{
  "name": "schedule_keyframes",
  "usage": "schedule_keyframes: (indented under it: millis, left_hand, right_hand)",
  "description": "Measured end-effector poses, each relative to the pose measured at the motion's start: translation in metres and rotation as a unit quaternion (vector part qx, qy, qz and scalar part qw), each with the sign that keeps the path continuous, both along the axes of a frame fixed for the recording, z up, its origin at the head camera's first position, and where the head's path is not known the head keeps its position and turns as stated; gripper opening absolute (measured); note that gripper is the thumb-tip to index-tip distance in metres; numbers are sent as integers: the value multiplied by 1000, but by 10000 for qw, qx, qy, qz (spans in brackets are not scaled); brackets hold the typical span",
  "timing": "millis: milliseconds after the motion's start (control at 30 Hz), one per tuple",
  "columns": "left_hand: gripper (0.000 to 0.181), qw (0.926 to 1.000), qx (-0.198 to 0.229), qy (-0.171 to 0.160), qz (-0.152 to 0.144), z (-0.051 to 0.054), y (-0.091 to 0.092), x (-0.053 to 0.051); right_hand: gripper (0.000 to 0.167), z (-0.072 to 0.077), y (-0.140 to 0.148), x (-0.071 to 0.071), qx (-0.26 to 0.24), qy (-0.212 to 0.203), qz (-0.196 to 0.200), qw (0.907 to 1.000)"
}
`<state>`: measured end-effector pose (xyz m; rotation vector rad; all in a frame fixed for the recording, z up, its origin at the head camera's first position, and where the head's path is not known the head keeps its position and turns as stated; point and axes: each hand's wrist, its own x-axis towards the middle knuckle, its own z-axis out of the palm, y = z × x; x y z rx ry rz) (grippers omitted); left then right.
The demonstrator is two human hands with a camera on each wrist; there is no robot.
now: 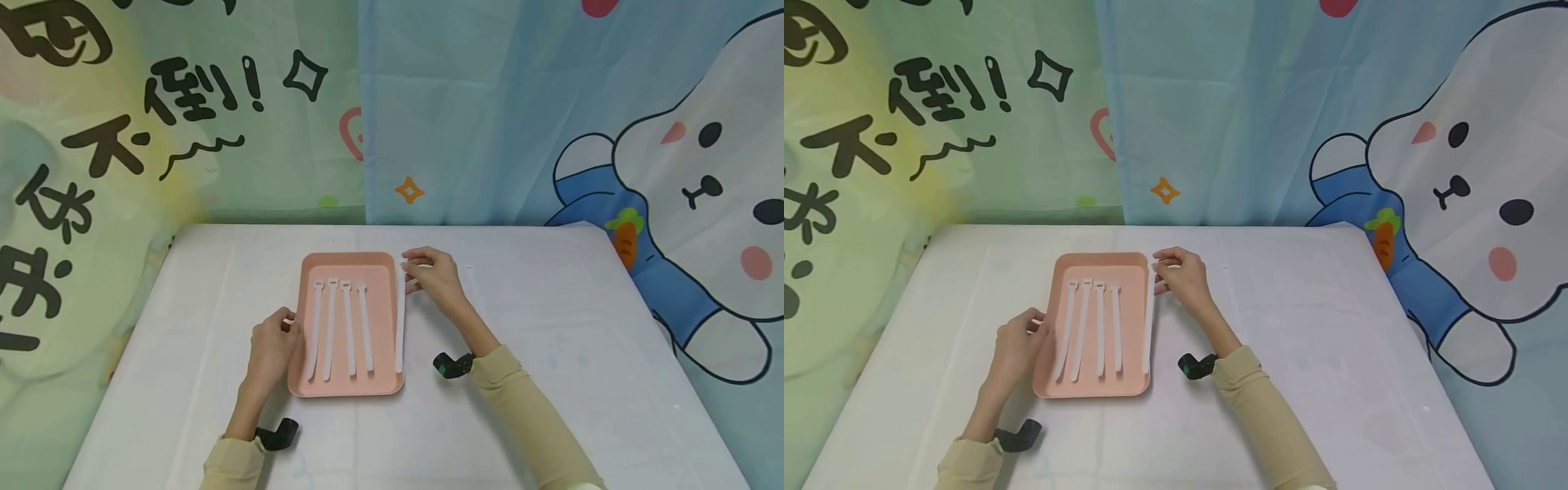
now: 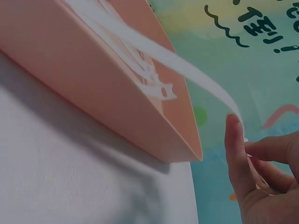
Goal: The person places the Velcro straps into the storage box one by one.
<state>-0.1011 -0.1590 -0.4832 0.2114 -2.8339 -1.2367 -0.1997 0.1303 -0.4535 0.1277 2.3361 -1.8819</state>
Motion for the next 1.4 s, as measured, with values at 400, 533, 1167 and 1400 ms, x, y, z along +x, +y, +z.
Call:
schedule_keyframes:
  millis: [400,533,1167,1400]
  left_hand:
    - [18,10000,-20,0,-8,-3,-1,-2]
    - [19,10000,5,-2,-29,-2,-1,-2]
    - [19,9999,54,105,-74,-3,-2,0]
    - [19,10000,6,69,-34,-2,-2,0]
  right_hand:
    - [28,-6,-19,0,137,207,528,9983]
    - [31,-7,-22,1,383,312,817,9954]
    - [32,-11,-42,0,2257,948,1457,9586]
    - [33,-14,-47,0,2770,1623,2006,9256]
